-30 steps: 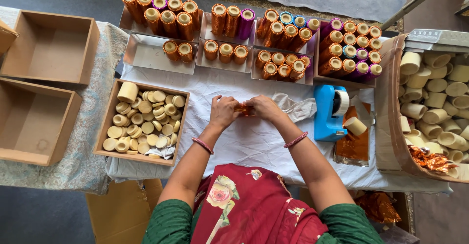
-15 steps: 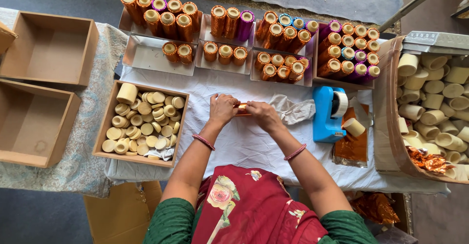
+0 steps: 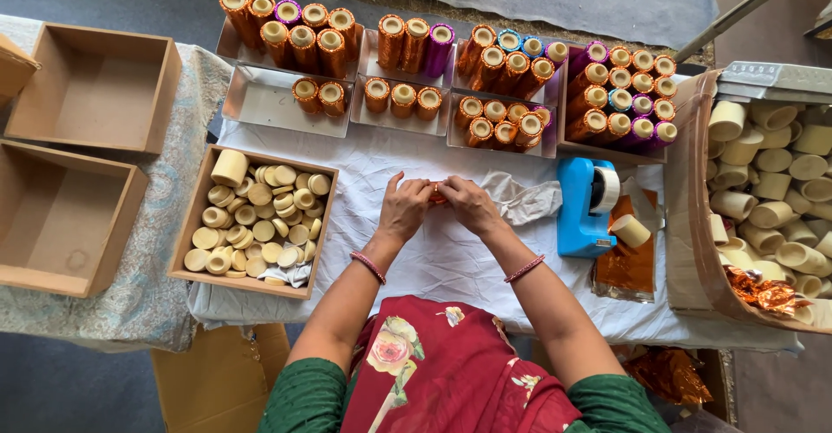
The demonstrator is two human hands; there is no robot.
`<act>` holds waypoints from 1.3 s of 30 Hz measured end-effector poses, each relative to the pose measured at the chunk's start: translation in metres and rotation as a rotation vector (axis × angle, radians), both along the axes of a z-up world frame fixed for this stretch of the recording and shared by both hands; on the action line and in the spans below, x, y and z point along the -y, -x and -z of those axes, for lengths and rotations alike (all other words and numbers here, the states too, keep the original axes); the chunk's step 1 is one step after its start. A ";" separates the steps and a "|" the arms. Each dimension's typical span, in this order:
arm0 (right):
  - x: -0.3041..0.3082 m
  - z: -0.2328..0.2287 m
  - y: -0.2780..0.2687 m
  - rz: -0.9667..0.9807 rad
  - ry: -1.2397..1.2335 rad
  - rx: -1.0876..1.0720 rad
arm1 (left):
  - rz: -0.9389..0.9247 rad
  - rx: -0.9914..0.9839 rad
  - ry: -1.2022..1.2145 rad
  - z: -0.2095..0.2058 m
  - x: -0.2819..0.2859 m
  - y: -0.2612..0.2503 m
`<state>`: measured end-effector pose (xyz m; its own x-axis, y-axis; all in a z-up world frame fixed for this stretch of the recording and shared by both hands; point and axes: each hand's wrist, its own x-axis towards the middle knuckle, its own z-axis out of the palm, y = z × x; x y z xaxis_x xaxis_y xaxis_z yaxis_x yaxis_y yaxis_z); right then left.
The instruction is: Wrapping and preparing cylindrical cores for bangle packaging using a cloth and tape dispenser.
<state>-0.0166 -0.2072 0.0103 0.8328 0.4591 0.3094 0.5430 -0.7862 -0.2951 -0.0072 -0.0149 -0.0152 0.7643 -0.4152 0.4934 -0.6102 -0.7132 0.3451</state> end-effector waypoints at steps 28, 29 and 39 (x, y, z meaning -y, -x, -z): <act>0.282 0.026 0.137 1.089 -0.951 -0.537 | -0.052 -0.128 -0.127 -0.016 0.006 -0.010; 0.281 0.021 0.137 1.105 -0.952 -0.525 | -0.035 -0.127 -0.122 -0.013 0.006 -0.009; 0.284 0.014 0.131 1.075 -1.269 -0.753 | -0.068 -0.105 -0.126 -0.012 0.005 -0.010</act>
<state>-0.1479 -0.4913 -0.0038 0.6851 -0.4958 -0.5337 -0.5050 0.2048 -0.8384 0.0027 -0.0198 -0.0027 0.8374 -0.4144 0.3565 -0.5243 -0.7932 0.3096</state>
